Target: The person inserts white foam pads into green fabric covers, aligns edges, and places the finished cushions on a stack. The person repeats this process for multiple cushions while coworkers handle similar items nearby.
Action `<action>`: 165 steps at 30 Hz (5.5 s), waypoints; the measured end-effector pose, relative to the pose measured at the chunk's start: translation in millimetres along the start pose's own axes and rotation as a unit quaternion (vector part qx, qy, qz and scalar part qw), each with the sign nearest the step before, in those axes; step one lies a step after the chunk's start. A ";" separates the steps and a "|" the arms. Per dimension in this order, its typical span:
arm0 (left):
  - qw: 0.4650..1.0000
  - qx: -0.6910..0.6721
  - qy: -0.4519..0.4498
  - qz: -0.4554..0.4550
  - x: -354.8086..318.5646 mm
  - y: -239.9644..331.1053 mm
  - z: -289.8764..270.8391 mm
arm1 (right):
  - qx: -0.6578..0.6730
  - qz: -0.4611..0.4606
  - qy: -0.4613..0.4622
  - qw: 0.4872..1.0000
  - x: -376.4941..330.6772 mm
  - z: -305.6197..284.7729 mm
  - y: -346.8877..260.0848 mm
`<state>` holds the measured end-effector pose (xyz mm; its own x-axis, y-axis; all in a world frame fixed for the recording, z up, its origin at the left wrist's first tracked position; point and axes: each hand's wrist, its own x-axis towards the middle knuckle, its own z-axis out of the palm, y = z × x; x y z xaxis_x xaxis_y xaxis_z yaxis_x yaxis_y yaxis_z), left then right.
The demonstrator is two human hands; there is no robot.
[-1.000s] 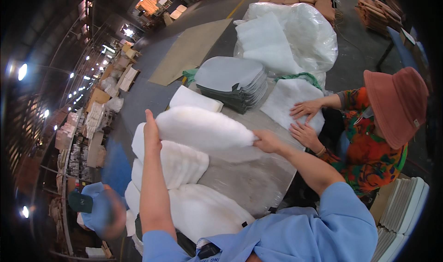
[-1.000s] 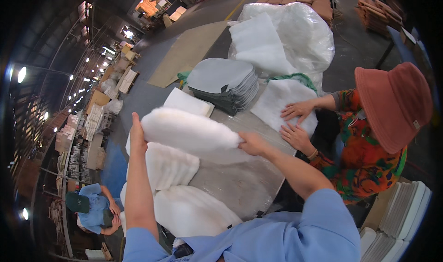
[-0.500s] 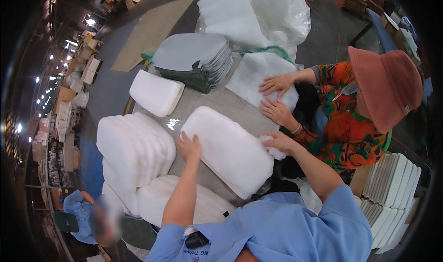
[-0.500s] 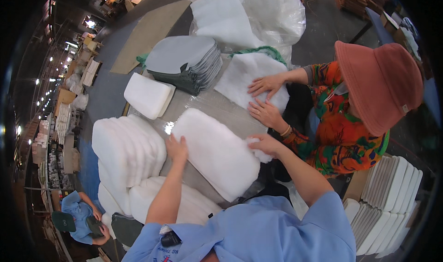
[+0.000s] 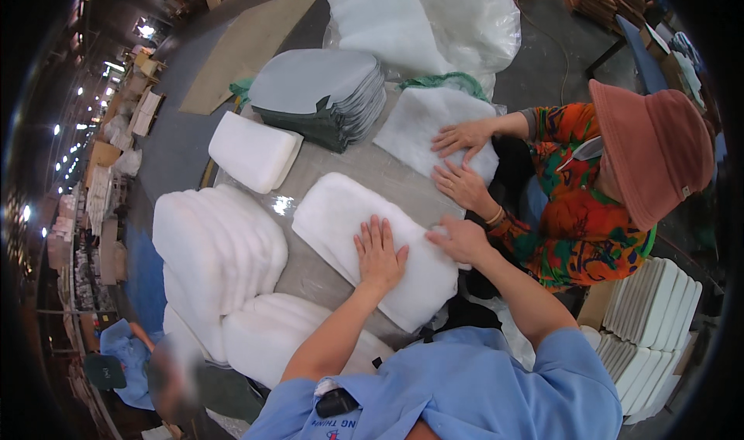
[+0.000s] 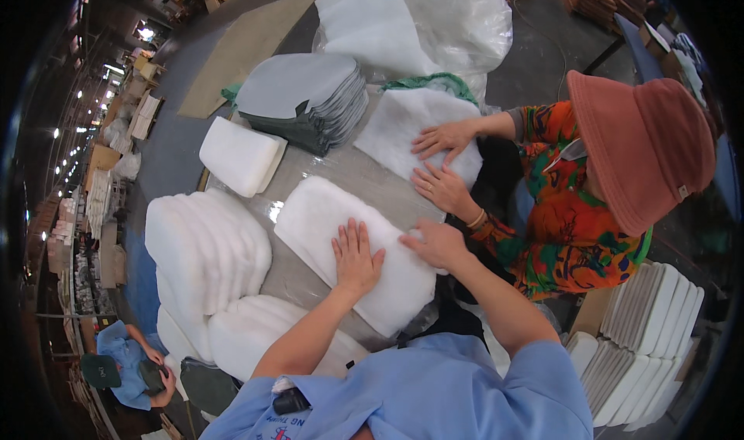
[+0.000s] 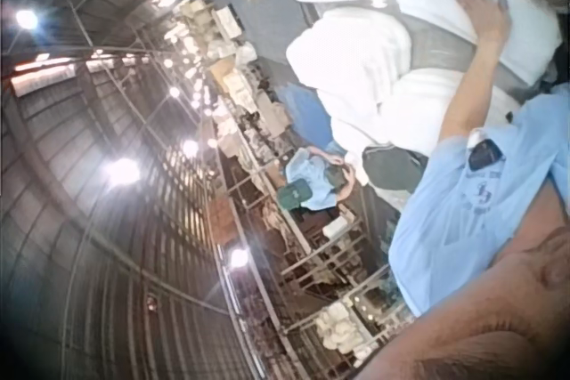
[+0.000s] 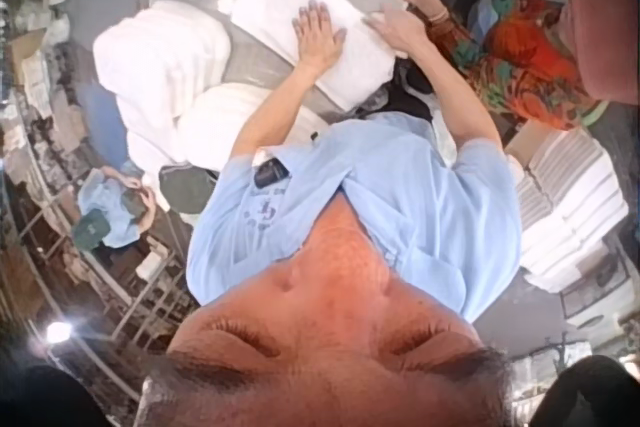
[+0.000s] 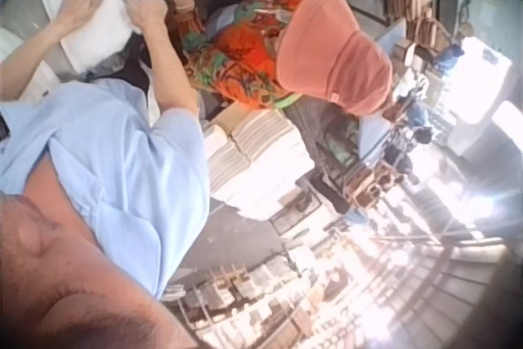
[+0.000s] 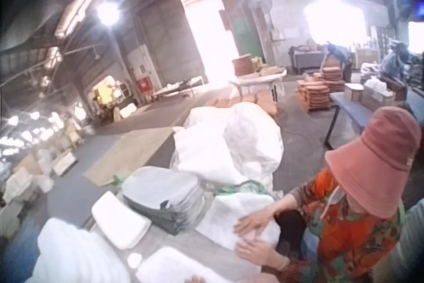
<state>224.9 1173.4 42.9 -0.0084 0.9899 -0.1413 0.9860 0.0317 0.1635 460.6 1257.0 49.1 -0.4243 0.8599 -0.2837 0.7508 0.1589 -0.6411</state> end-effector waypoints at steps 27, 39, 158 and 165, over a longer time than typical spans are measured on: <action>0.997 -0.011 -0.009 0.078 -35.9 27.9 12.0 | -0.052 -0.020 0.067 0.996 33.3 31.6 4.6; 0.996 -0.021 0.019 0.085 -36.4 29.2 14.4 | 0.025 0.046 0.164 0.985 -37.0 5.1 54.5; 1.000 -0.016 0.006 -0.007 89.6 -12.2 -17.6 | 0.454 0.222 0.299 0.810 157.7 61.7 -21.3; 0.999 0.010 -0.037 0.025 97.1 -10.2 -10.6 | 0.653 0.172 0.247 0.695 124.9 55.4 -28.6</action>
<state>212.2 1270.6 37.8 0.0532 0.9773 -0.2050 0.9880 -0.0216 0.1531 358.2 1332.9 -7.5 0.1351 0.8505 -0.5083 -0.4720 -0.3958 -0.7878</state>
